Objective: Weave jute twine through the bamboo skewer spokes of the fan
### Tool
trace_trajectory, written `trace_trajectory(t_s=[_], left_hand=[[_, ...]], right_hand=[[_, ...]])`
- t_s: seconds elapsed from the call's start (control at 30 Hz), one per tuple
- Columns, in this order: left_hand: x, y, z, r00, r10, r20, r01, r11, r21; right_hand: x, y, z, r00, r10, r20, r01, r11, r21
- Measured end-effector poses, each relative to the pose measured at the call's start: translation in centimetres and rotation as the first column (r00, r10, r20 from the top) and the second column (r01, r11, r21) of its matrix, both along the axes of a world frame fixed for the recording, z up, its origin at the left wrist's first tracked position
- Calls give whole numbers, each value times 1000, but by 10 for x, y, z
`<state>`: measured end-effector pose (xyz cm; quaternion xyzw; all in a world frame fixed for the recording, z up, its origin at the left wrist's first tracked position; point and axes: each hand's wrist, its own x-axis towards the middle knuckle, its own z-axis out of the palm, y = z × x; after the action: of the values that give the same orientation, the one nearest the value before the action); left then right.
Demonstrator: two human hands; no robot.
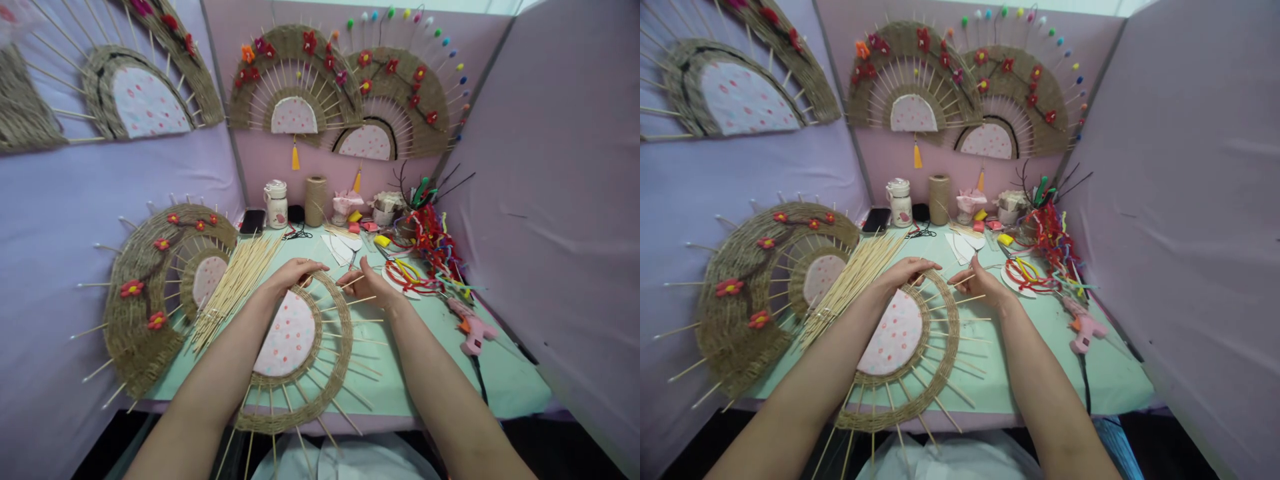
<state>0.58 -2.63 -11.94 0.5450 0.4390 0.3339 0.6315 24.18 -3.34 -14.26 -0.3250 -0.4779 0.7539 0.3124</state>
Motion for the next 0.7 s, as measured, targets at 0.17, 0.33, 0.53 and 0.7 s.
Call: trace_trajectory(t_s=[0.17,0.33,0.53,0.7], left_hand=[[-2,1,0,1000,8,-20,-8,999,45],[-9,3,3,998,54,-9,-54,997,53],[-15,8,1,991,131,11,-131,991,29],[-18,10,-1,980,185,78,-182,982,-43]], right_hand=[[0,0,0,1000,-11,11,11,998,61],[1,10,-1,950,-306,64,283,929,238],[3,14,4,781,-609,-140,618,717,324],[1,9,7,795,-577,-189,606,733,309]])
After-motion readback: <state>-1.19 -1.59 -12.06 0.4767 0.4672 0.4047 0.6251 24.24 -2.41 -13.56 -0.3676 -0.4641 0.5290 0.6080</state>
